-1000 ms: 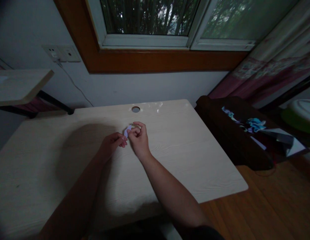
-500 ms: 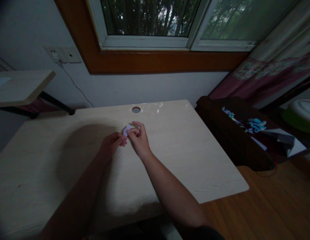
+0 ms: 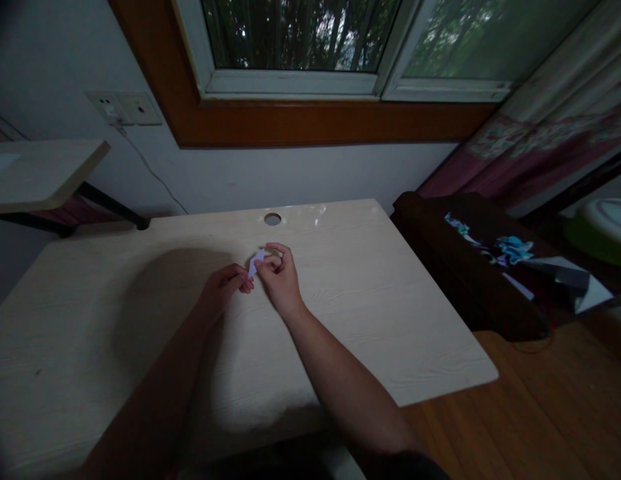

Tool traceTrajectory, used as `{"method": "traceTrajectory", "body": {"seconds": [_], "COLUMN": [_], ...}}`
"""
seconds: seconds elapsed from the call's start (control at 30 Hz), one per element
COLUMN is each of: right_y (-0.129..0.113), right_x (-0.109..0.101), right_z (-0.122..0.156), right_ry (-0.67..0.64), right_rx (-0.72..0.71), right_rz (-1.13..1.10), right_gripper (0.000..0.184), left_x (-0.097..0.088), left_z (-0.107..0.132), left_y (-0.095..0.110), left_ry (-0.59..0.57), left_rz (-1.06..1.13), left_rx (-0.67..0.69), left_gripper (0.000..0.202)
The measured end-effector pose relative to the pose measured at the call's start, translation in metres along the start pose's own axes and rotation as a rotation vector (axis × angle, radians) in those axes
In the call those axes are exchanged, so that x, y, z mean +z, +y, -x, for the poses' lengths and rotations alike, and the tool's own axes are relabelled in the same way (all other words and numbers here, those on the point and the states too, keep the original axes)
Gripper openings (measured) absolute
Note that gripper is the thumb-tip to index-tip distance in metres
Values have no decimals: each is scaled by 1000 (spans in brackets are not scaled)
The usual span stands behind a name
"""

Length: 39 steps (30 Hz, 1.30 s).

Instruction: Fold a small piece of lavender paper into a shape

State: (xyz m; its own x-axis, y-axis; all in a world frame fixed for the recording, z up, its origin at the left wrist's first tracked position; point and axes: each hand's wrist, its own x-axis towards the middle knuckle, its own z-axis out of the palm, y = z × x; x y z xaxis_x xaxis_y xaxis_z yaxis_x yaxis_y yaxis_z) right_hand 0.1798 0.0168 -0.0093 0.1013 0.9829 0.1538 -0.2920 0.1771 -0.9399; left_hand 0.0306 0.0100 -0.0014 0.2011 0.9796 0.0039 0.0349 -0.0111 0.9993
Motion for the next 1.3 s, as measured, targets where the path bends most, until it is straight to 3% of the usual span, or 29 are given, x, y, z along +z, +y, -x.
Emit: {"method": "traceTrajectory", "body": {"seconds": [0.8,1.1,1.3], "right_y": [-1,1,-2], "right_x": [2,3,4], "right_z": [0,2,2], "right_ry": [-22,-97,-57], "right_rx": [14,10,24], "right_rz": [5,-13,-11], "right_gripper": [45,47,47], "left_x": [0,0,1], "left_z": [-2,-3,-1], "left_y": [-5,-4,-1], "left_ry": [30,56,24], "left_rz": [-47,-9,-41], "left_rx": [14,-15,-20], "left_gripper": [13,18,19]}}
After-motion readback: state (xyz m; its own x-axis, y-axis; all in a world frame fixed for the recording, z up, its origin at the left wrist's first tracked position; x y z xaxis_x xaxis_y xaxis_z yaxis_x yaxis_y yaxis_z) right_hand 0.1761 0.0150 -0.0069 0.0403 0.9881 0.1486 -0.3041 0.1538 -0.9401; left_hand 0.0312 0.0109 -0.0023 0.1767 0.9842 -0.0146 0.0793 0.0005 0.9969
